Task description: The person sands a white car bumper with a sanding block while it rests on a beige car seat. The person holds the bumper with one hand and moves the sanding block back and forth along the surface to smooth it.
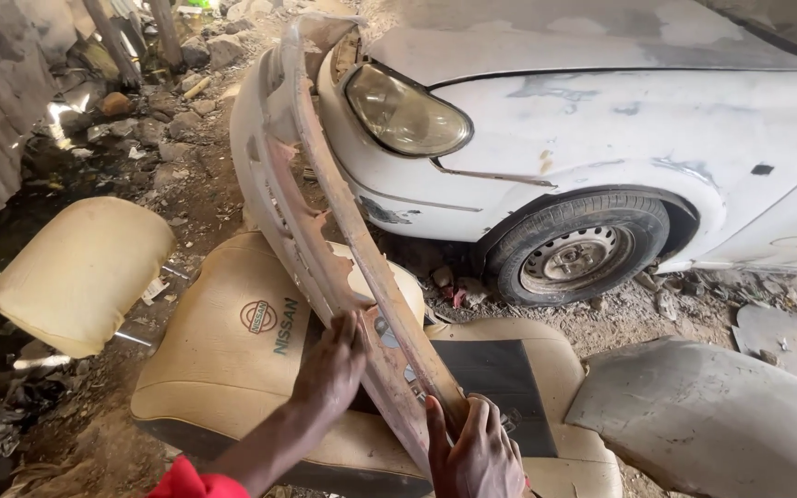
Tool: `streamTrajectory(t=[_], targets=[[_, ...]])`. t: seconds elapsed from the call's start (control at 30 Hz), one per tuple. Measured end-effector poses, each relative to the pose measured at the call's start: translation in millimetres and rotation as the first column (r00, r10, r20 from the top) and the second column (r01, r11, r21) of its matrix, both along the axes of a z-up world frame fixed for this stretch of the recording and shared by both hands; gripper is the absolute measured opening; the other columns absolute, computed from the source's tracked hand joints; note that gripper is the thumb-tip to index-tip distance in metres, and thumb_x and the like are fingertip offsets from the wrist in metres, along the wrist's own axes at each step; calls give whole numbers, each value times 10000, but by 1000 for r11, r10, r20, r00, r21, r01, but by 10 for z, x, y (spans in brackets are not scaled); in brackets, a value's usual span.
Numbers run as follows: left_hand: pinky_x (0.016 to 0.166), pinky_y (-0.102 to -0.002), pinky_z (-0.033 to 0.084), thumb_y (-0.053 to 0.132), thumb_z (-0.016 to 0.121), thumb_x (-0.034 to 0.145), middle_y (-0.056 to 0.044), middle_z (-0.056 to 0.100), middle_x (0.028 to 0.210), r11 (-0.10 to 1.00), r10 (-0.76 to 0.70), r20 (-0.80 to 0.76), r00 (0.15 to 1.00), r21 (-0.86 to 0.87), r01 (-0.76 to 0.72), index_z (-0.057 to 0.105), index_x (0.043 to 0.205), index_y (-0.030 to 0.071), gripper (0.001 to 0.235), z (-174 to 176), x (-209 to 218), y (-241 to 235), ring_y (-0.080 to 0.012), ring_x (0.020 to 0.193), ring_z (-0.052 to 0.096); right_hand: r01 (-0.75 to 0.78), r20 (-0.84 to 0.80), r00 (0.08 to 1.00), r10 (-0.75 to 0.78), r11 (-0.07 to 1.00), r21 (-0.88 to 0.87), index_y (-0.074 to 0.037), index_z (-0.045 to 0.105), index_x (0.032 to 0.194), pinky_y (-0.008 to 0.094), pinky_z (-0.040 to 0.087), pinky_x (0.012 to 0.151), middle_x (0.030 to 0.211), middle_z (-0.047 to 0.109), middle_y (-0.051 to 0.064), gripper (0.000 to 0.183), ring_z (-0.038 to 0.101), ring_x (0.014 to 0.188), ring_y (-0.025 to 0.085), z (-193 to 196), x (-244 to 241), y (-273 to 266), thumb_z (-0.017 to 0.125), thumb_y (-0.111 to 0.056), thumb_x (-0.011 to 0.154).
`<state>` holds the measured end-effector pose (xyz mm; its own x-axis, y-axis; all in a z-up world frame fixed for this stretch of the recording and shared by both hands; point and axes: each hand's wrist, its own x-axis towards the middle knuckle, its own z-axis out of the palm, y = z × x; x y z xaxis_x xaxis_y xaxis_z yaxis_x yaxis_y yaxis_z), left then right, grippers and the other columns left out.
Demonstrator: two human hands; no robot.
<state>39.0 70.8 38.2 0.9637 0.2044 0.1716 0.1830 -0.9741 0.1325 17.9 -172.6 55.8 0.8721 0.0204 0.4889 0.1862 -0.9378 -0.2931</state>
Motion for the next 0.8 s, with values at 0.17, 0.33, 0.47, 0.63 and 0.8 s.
streamTrajectory(t=[0.17, 0.33, 0.47, 0.63, 0.8], targets=[[1257, -460, 487, 2, 748, 954, -313, 437, 1722, 934, -63, 91, 994, 356, 27, 388, 1669, -78, 804, -218, 310, 455, -401, 1490, 558, 3, -173, 985, 0, 1000, 20, -230, 703, 1157, 561, 614, 850, 1108, 788, 60, 666, 790, 948, 439, 186, -82, 9, 548, -846, 957], [1226, -414, 545, -12, 673, 1031, -339, 358, 1758, 965, 54, 17, 998, 255, -57, 339, 1701, -75, 752, -159, 341, 348, -388, 1530, 543, -12, -70, 997, 14, 999, 33, -213, 722, 1194, 545, 633, 833, 1129, 807, 44, 668, 811, 921, 411, 14, -11, -4, 577, -820, 954], [1096, -387, 547, 108, 699, 1057, -282, 518, 1541, 967, -76, 20, 997, 246, 69, 421, 1598, -76, 635, 14, 68, 283, -324, 1351, 584, 17, -11, 1000, -17, 1000, -4, -199, 741, 1159, 498, 635, 768, 1054, 808, 5, 709, 814, 810, 344, -35, 38, -2, 572, -852, 942], [1012, -473, 703, 206, 774, 1035, -202, 695, 1368, 980, -103, 346, 932, -124, 155, 638, 1436, -37, 488, 175, -171, 625, -323, 1145, 746, 11, -36, 999, -10, 1000, 28, -220, 721, 1139, 540, 622, 768, 1038, 793, 37, 663, 790, 839, 426, 51, -11, -7, 593, -839, 941], [1140, -431, 622, 206, 845, 942, -126, 700, 1381, 965, -168, 350, 921, -134, 227, 793, 1249, 22, 362, 309, -314, 453, -262, 1303, 640, 20, 89, 996, -20, 1000, -2, -203, 747, 1146, 512, 638, 753, 1024, 805, 21, 663, 810, 803, 373, -86, 39, 17, 626, -820, 937]])
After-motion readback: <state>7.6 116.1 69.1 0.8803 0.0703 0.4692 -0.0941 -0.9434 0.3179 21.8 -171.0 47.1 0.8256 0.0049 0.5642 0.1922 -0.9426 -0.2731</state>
